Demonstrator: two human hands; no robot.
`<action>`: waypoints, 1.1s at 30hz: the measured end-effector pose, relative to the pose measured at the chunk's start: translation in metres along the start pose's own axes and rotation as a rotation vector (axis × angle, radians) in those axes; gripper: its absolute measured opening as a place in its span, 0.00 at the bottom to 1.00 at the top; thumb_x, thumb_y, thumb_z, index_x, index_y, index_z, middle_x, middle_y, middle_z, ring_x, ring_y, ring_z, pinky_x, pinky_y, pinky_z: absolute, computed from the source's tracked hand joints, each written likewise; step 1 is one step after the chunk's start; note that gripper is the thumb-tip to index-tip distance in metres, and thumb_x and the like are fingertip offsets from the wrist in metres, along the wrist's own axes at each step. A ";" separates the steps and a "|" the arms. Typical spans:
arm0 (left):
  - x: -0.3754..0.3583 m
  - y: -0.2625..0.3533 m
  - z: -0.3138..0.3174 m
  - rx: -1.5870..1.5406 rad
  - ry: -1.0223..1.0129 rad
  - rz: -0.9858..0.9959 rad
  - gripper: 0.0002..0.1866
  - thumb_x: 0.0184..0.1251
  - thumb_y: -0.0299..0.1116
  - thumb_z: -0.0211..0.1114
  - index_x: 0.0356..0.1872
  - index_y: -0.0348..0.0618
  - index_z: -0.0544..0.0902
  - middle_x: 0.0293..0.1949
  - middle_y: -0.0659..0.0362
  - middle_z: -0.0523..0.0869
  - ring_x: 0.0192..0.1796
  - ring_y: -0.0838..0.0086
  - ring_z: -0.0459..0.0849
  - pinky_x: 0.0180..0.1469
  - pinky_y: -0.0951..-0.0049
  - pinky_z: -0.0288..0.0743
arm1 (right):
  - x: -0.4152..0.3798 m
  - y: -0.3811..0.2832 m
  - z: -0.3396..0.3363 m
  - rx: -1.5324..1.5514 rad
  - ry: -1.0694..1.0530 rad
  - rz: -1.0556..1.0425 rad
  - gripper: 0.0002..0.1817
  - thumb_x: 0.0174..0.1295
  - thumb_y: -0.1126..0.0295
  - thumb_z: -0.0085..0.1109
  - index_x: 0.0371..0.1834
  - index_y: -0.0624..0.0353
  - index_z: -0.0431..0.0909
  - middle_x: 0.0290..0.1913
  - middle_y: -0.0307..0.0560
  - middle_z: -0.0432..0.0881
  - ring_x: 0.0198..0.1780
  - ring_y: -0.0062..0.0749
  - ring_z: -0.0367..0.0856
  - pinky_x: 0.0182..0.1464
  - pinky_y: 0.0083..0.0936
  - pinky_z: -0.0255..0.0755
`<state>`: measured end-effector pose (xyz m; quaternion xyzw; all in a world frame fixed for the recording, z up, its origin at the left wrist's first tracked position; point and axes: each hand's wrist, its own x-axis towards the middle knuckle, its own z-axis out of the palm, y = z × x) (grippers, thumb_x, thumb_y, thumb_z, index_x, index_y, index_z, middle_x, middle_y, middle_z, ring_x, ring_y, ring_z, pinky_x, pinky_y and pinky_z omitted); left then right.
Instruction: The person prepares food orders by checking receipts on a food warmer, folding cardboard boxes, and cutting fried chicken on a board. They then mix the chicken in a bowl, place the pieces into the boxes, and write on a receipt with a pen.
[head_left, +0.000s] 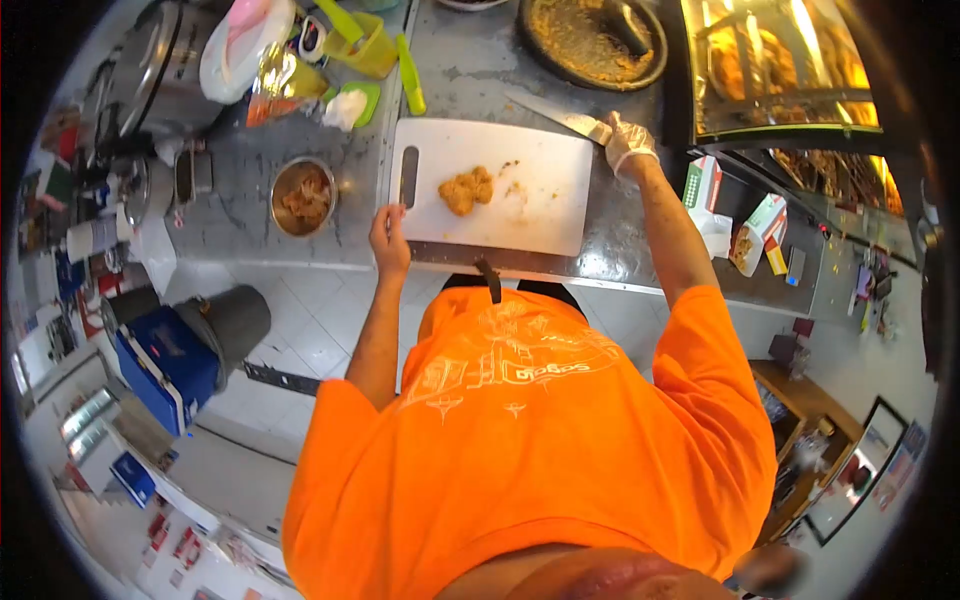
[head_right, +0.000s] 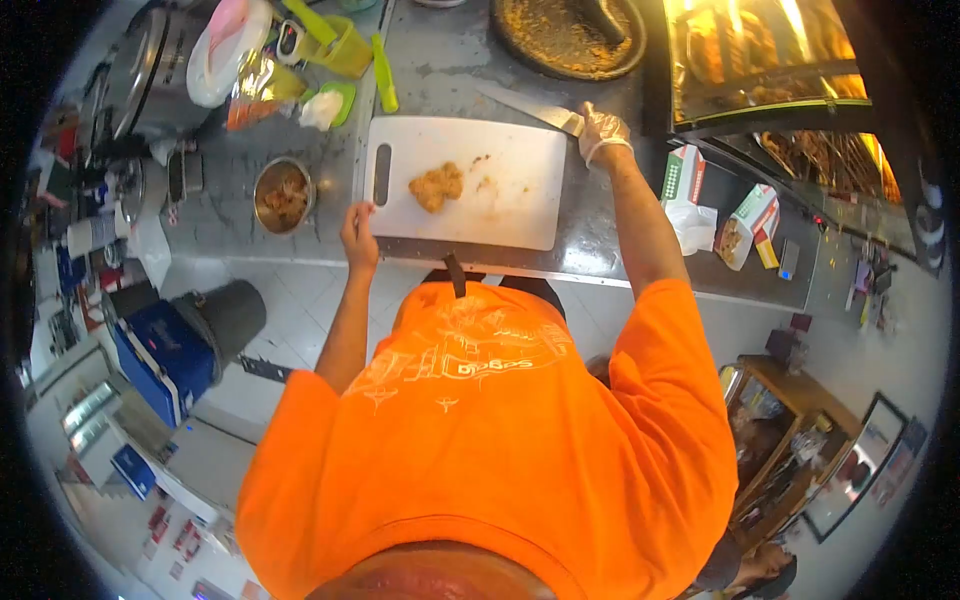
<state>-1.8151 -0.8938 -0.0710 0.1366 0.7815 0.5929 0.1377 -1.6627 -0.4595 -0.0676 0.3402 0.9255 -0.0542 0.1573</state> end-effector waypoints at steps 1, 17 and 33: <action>0.003 0.001 0.002 0.002 0.021 -0.019 0.15 0.74 0.38 0.50 0.38 0.36 0.79 0.36 0.59 0.80 0.44 0.76 0.75 0.50 0.76 0.66 | -0.011 -0.009 -0.007 -0.019 -0.063 -0.036 0.19 0.63 0.68 0.41 0.58 0.52 0.69 0.49 0.57 0.81 0.51 0.50 0.80 0.53 0.40 0.73; 0.043 -0.020 0.015 0.883 -0.257 0.036 0.12 0.59 0.40 0.65 0.37 0.43 0.80 0.40 0.57 0.83 0.46 0.57 0.81 0.49 0.57 0.71 | -0.125 -0.153 0.020 0.497 -0.177 -0.109 0.13 0.64 0.62 0.47 0.40 0.57 0.78 0.42 0.61 0.82 0.44 0.55 0.81 0.43 0.43 0.73; 0.102 0.016 0.191 0.579 -0.690 0.741 0.16 0.68 0.48 0.54 0.34 0.46 0.80 0.40 0.61 0.81 0.49 0.65 0.75 0.52 0.62 0.66 | -0.161 -0.144 0.064 0.251 -0.221 -0.012 0.12 0.66 0.63 0.44 0.46 0.58 0.66 0.31 0.67 0.80 0.37 0.61 0.81 0.38 0.51 0.73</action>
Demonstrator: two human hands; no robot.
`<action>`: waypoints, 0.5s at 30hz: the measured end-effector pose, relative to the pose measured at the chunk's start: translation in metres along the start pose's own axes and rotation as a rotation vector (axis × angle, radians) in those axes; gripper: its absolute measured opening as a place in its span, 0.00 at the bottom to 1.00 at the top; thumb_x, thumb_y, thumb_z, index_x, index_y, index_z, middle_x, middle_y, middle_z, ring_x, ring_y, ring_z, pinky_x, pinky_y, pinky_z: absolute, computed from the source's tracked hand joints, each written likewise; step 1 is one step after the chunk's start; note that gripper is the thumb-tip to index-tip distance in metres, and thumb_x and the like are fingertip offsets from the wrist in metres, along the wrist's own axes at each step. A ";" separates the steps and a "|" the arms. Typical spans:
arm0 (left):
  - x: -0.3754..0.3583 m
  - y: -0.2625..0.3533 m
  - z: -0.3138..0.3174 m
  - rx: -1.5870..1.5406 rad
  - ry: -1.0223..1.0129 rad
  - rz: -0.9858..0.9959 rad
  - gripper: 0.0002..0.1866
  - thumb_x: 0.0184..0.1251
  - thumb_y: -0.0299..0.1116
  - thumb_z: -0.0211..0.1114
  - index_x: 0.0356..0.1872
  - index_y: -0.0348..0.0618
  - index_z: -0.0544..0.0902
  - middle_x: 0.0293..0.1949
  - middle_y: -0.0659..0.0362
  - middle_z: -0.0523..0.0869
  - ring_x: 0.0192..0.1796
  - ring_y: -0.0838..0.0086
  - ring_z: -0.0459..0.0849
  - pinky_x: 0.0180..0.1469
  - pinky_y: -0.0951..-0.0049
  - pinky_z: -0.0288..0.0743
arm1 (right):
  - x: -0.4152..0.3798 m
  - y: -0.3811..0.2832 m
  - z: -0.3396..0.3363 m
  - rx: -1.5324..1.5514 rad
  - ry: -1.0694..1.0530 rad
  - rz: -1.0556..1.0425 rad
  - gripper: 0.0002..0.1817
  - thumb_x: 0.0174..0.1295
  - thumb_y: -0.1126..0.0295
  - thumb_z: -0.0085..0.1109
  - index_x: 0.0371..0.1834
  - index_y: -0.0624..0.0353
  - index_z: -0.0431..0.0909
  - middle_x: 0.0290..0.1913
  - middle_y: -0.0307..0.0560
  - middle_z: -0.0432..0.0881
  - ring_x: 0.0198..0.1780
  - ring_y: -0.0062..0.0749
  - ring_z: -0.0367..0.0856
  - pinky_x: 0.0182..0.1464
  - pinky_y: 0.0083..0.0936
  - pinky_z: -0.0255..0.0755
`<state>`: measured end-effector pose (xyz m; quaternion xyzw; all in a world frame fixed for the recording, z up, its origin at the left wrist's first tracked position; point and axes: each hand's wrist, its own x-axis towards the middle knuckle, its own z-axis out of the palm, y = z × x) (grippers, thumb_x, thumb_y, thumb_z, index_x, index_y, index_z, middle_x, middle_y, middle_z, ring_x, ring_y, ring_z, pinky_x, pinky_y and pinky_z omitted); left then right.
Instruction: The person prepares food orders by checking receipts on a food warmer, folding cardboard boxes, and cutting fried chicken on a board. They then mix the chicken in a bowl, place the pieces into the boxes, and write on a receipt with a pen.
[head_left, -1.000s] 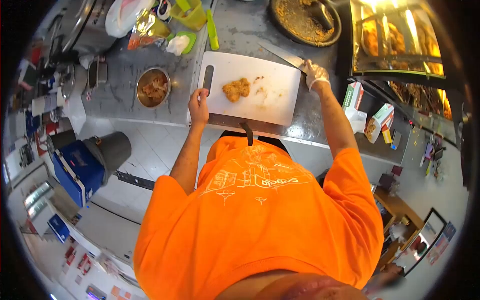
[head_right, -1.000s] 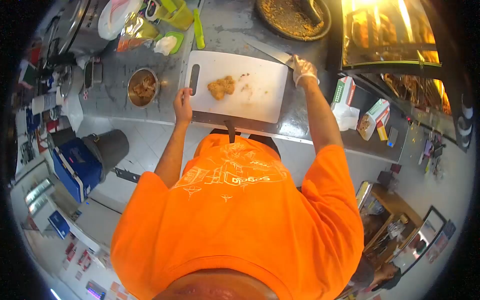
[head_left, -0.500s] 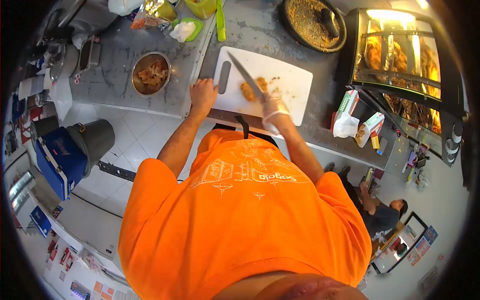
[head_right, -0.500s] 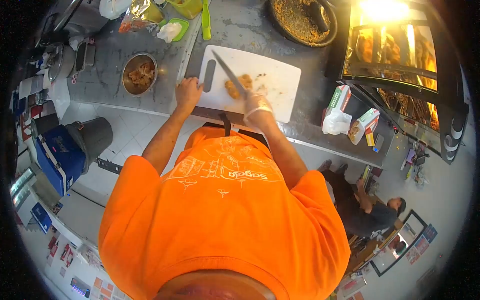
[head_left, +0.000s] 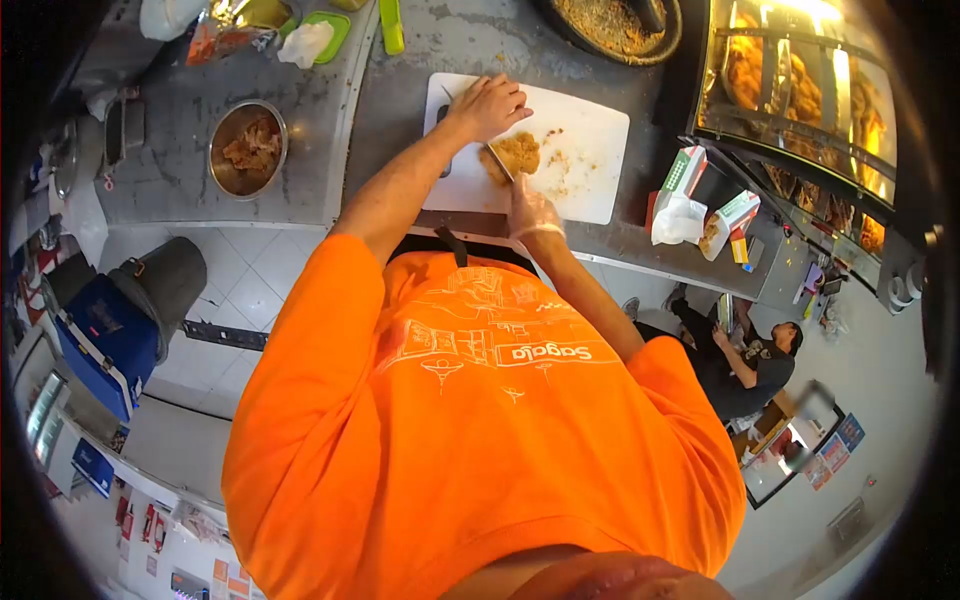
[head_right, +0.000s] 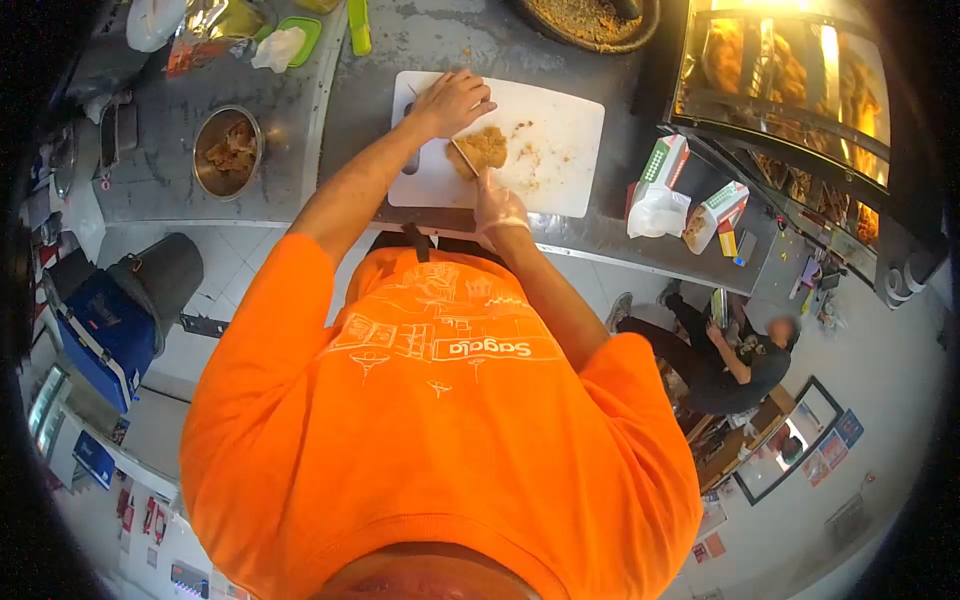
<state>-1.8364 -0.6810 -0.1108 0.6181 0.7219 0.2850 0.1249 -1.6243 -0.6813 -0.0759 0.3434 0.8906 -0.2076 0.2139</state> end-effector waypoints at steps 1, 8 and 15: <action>0.006 -0.001 0.003 -0.006 -0.005 -0.003 0.16 0.68 0.48 0.54 0.34 0.46 0.80 0.40 0.61 0.81 0.49 0.65 0.75 0.52 0.62 0.66 | 0.004 0.002 0.001 0.000 -0.007 0.004 0.12 0.66 0.63 0.44 0.46 0.58 0.66 0.31 0.67 0.80 0.37 0.61 0.81 0.38 0.51 0.73; 0.031 0.001 -0.006 -0.007 0.133 0.006 0.13 0.69 0.45 0.54 0.36 0.48 0.80 0.39 0.65 0.79 0.49 0.69 0.73 0.50 0.65 0.62 | -0.008 -0.025 -0.087 0.091 -0.173 0.149 0.12 0.61 0.72 0.45 0.48 0.55 0.68 0.39 0.68 0.80 0.45 0.62 0.79 0.45 0.49 0.73; 0.037 -0.008 0.017 0.143 -0.007 0.001 0.14 0.70 0.46 0.51 0.37 0.50 0.80 0.39 0.66 0.79 0.50 0.70 0.72 0.52 0.62 0.59 | 0.022 0.003 -0.013 0.192 -0.072 0.061 0.14 0.55 0.76 0.53 0.45 0.57 0.67 0.39 0.64 0.81 0.46 0.63 0.78 0.42 0.48 0.73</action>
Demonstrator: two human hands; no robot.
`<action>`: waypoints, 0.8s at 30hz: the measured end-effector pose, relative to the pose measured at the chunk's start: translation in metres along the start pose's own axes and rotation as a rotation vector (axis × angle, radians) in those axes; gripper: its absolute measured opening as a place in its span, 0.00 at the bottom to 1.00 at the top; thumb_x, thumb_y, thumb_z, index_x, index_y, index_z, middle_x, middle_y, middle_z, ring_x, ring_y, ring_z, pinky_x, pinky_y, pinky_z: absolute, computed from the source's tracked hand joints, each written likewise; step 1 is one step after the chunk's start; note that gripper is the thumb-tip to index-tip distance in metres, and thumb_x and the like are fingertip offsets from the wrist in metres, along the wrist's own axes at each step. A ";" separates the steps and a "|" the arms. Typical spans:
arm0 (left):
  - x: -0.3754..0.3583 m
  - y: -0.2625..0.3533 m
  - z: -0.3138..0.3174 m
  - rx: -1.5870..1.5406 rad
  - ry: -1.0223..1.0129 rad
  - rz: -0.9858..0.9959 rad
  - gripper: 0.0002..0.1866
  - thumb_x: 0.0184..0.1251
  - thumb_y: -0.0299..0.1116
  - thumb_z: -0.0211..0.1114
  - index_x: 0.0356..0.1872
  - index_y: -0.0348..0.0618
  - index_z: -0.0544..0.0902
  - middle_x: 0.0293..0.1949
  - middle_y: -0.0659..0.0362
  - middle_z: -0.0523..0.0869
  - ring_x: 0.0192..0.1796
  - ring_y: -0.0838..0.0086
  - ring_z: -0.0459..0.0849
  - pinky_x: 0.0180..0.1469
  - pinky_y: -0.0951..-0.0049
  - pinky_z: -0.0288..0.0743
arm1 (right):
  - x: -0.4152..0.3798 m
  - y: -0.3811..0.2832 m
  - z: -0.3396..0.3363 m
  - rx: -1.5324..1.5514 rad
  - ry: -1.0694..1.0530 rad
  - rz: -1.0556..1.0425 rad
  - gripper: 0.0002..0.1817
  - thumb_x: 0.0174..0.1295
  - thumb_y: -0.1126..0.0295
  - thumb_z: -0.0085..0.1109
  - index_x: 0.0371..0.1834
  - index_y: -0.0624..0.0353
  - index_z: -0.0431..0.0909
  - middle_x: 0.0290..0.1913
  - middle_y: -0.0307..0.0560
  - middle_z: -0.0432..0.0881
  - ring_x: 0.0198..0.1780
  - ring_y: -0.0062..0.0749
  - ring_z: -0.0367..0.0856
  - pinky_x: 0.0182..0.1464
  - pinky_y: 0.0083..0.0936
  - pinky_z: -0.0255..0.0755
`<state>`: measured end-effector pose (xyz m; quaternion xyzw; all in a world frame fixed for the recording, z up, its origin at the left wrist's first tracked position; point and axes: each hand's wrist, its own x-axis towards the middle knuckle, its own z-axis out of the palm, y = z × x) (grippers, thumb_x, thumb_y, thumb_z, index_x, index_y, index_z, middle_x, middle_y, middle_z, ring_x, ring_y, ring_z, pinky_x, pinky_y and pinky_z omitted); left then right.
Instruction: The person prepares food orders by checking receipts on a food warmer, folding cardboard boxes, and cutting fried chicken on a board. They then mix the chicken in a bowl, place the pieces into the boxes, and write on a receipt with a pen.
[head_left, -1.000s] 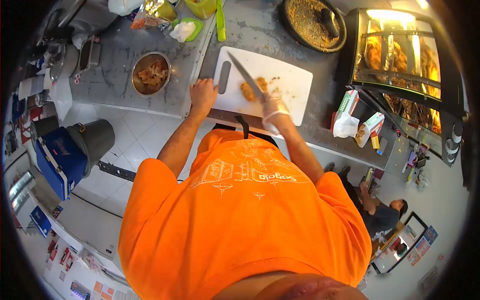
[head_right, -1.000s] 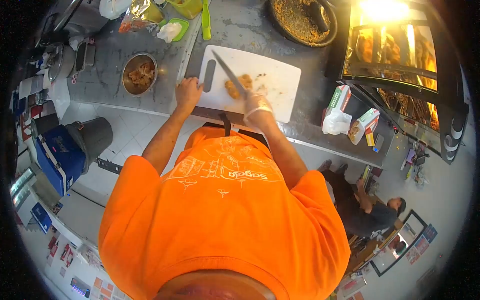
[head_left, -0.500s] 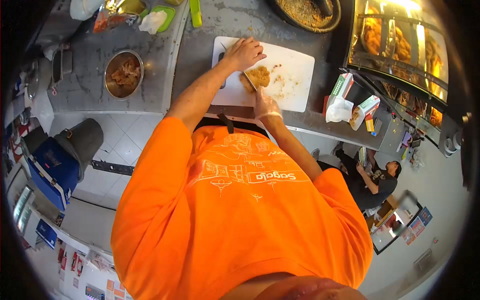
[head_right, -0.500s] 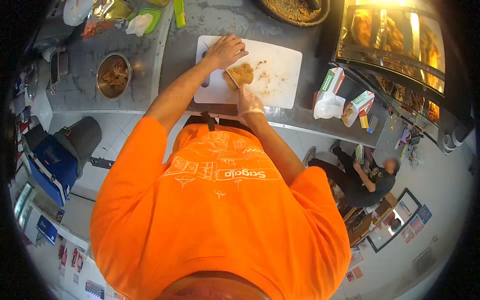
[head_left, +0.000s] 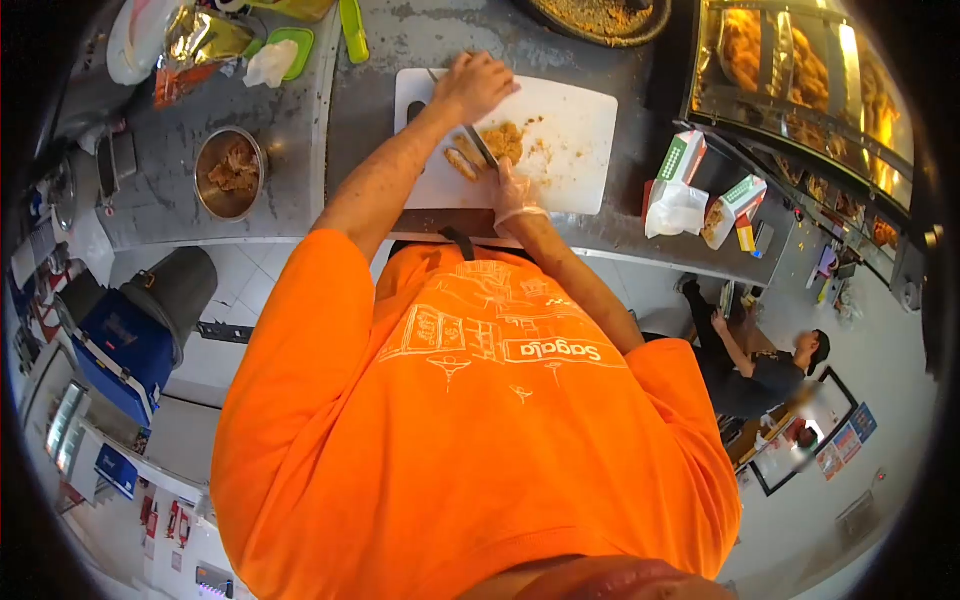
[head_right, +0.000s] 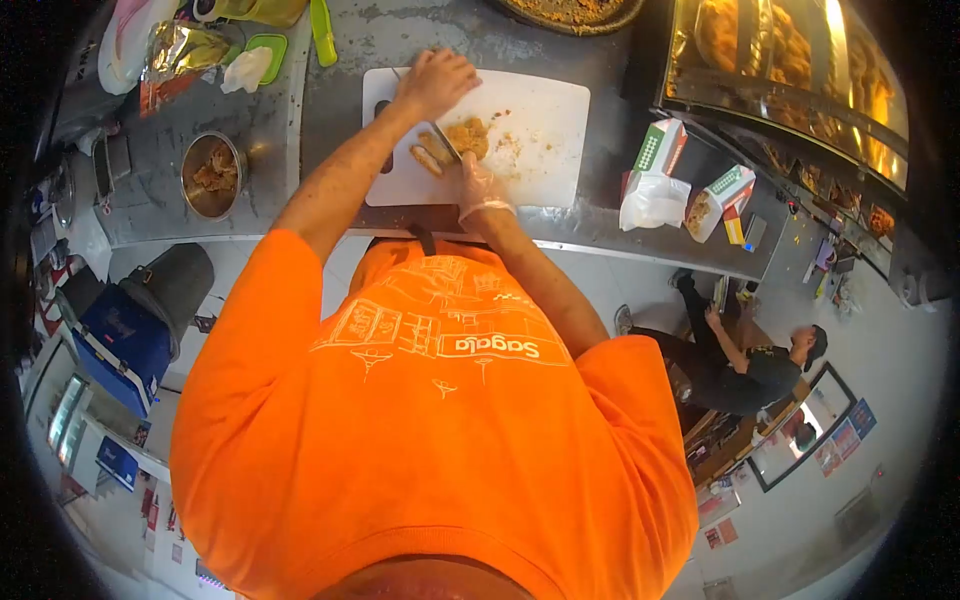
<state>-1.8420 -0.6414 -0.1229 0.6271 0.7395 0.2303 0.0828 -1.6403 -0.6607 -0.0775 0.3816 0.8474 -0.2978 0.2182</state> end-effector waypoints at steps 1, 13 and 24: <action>0.002 -0.002 -0.004 0.008 0.009 -0.027 0.14 0.69 0.46 0.51 0.38 0.52 0.81 0.40 0.66 0.80 0.50 0.71 0.72 0.52 0.62 0.59 | -0.007 -0.002 -0.018 -0.099 -0.030 -0.065 0.18 0.56 0.72 0.55 0.51 0.58 0.68 0.40 0.63 0.81 0.46 0.62 0.78 0.44 0.48 0.73; 0.033 0.002 -0.007 -0.009 0.057 -0.067 0.14 0.71 0.45 0.50 0.39 0.52 0.81 0.38 0.68 0.80 0.48 0.74 0.72 0.54 0.65 0.55 | -0.001 -0.002 -0.062 0.054 -0.036 0.103 0.19 0.68 0.54 0.37 0.46 0.55 0.73 0.39 0.65 0.80 0.44 0.61 0.78 0.44 0.46 0.70; 0.040 0.015 0.016 -0.062 0.103 -0.025 0.13 0.71 0.46 0.49 0.42 0.54 0.80 0.40 0.68 0.80 0.49 0.72 0.73 0.53 0.61 0.56 | -0.003 0.013 -0.070 0.123 -0.047 0.197 0.22 0.68 0.52 0.37 0.40 0.59 0.75 0.39 0.66 0.80 0.45 0.62 0.78 0.45 0.48 0.69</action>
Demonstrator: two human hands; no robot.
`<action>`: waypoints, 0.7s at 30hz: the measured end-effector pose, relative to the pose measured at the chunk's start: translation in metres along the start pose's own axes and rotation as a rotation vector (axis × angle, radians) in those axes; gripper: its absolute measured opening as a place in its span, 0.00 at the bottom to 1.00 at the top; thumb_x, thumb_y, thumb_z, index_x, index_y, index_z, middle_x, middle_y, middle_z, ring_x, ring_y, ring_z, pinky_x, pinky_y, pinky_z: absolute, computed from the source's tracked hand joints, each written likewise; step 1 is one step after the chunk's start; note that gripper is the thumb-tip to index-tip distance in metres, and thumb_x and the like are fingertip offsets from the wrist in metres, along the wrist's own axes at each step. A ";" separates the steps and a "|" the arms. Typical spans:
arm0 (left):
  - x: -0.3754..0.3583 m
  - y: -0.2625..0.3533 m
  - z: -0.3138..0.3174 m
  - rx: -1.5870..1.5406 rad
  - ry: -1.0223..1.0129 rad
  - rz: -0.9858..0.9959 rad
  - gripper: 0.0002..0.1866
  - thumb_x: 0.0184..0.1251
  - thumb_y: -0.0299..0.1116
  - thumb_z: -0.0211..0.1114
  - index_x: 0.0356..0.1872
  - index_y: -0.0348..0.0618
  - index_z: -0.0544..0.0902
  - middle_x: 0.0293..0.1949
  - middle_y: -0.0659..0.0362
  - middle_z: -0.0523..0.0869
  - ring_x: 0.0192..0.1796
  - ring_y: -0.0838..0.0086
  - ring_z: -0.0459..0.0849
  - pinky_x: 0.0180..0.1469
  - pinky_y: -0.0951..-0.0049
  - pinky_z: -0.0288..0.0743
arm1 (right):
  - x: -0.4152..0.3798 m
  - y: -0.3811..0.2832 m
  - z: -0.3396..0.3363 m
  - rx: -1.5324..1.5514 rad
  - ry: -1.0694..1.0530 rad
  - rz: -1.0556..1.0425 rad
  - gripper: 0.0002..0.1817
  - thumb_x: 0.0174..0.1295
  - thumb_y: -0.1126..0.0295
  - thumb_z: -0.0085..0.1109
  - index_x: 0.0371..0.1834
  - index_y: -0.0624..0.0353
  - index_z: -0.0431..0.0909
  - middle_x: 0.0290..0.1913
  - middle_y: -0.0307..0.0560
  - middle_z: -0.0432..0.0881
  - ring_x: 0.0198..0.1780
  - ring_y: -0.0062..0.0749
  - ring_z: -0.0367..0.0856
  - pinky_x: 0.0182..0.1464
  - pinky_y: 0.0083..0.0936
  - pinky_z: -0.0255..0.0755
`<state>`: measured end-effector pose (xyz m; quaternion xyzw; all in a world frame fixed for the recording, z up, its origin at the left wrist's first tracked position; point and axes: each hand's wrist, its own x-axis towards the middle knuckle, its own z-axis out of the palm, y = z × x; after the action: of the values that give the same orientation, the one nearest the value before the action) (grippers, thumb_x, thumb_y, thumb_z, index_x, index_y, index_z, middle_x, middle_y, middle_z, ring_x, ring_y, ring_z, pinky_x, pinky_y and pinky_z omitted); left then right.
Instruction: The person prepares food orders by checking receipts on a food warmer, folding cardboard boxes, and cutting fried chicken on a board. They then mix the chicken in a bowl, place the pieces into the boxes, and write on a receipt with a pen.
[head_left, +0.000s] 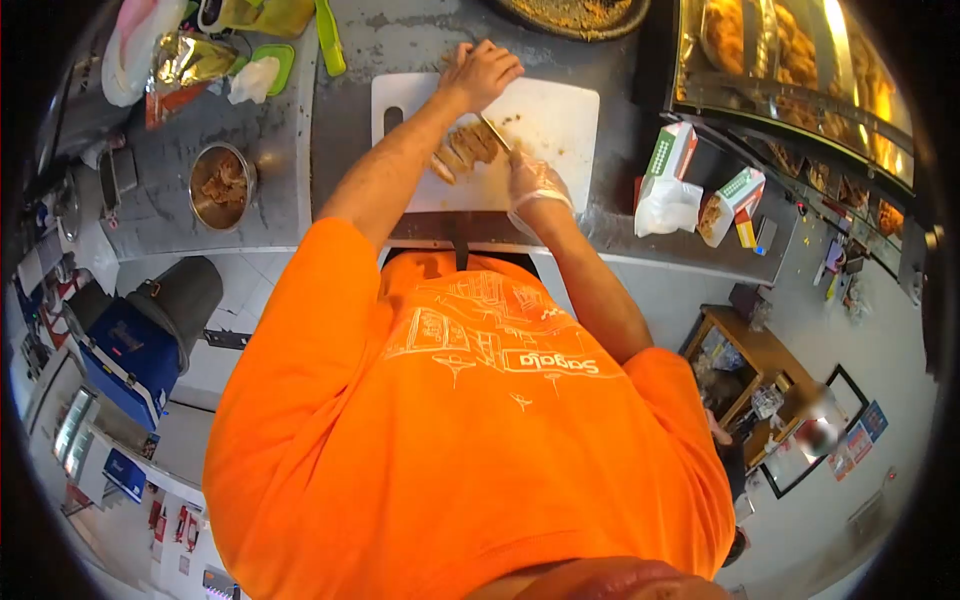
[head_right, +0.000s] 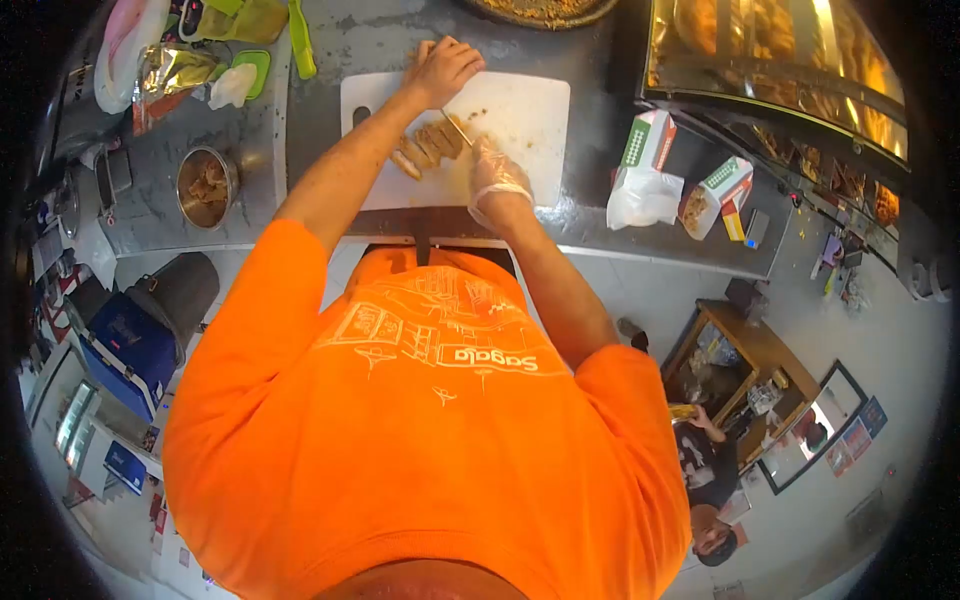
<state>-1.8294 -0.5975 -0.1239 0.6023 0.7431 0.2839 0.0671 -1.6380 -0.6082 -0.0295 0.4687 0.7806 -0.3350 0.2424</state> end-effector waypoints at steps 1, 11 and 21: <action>-0.003 0.000 0.007 0.030 -0.046 0.040 0.14 0.71 0.46 0.49 0.42 0.53 0.80 0.40 0.68 0.80 0.50 0.72 0.73 0.54 0.60 0.57 | 0.016 0.018 0.029 0.042 0.084 -0.009 0.21 0.68 0.53 0.36 0.40 0.58 0.75 0.40 0.66 0.80 0.45 0.62 0.77 0.45 0.48 0.69; -0.068 -0.006 -0.073 -0.154 0.520 -0.143 0.04 0.61 0.33 0.63 0.33 0.47 0.80 0.37 0.61 0.82 0.46 0.62 0.77 0.52 0.62 0.64 | 0.053 0.021 -0.030 -0.275 0.276 -0.019 0.26 0.65 0.46 0.41 0.50 0.55 0.76 0.45 0.58 0.82 0.49 0.54 0.79 0.51 0.44 0.72; -0.281 -0.008 -0.128 -0.053 0.539 -0.536 0.07 0.67 0.31 0.57 0.33 0.40 0.80 0.37 0.56 0.82 0.43 0.60 0.76 0.51 0.61 0.65 | 0.001 -0.075 0.053 -0.332 0.365 -0.296 0.33 0.60 0.43 0.50 0.56 0.62 0.71 0.57 0.67 0.71 0.62 0.54 0.68 0.61 0.42 0.63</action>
<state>-1.8179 -0.9042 -0.0900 0.2884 0.8577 0.4235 -0.0433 -1.7020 -0.6725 -0.0424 0.3562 0.9154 -0.1443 0.1197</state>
